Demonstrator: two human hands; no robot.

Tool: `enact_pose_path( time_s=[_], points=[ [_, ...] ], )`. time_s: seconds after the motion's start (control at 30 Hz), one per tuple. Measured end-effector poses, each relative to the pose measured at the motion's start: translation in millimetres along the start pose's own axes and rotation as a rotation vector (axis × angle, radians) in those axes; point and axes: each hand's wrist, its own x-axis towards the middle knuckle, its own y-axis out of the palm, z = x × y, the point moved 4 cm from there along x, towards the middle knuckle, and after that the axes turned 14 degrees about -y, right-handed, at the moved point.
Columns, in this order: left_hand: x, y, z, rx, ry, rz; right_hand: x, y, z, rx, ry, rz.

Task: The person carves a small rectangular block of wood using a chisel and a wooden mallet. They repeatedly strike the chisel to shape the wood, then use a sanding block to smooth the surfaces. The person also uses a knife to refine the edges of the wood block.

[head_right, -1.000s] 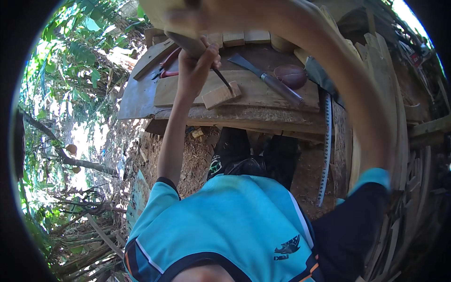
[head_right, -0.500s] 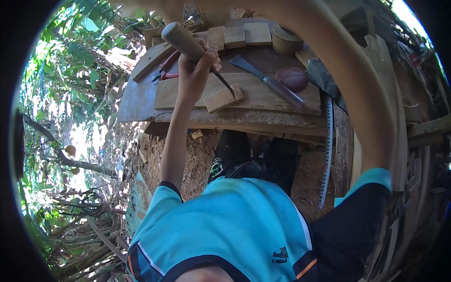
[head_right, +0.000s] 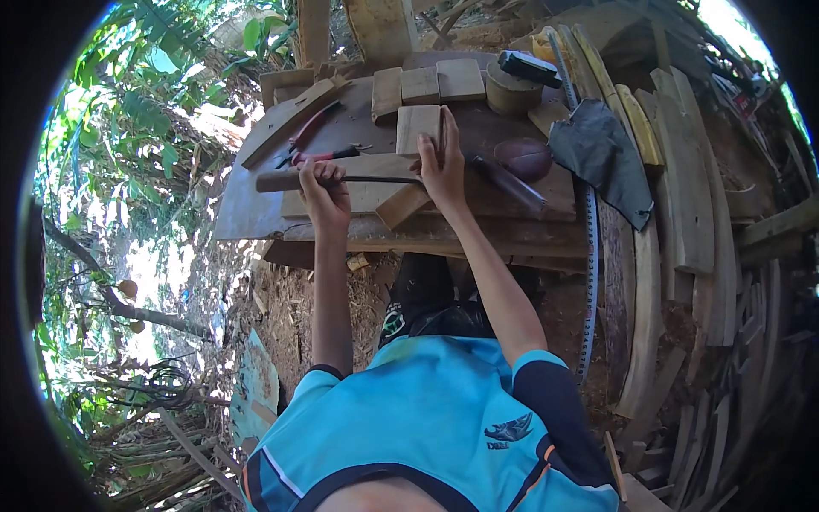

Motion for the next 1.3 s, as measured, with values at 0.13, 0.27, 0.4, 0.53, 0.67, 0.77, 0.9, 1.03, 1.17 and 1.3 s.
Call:
enact_pose_path(
  time_s=[0.13,0.27,0.4,0.53,0.67,0.77,0.9,1.03,1.17,1.3],
  points=[
    [-4,-8,9,-0.082,0.077,-0.098,3,-10,-14,-0.478,-0.317,-0.074],
    [-15,7,-7,-0.044,0.141,0.022,-8,-11,-10,-0.204,-0.067,-0.270],
    [-24,49,-11,0.106,0.091,0.197,-8,-14,-3,0.021,0.082,-0.335],
    [-23,81,6,0.287,0.016,0.272,-8,-15,1,0.059,0.112,-0.345],
    [-22,101,11,0.366,0.039,0.374,-8,-11,3,0.061,0.076,-0.335],
    [-21,108,19,0.408,-0.004,0.410,-7,-14,-1,0.082,0.108,-0.327],
    [-20,111,25,0.524,-0.024,0.424,-5,-16,-5,0.096,0.050,-0.337],
    [-21,114,28,0.583,-0.021,0.426,-6,-17,-9,0.083,0.051,-0.326],
    [-20,117,29,0.619,-0.043,0.425,-7,-16,-9,0.061,0.075,-0.321],
    [-20,122,32,0.637,-0.048,0.465,-7,-16,-9,0.071,0.094,-0.316]
  ],
)
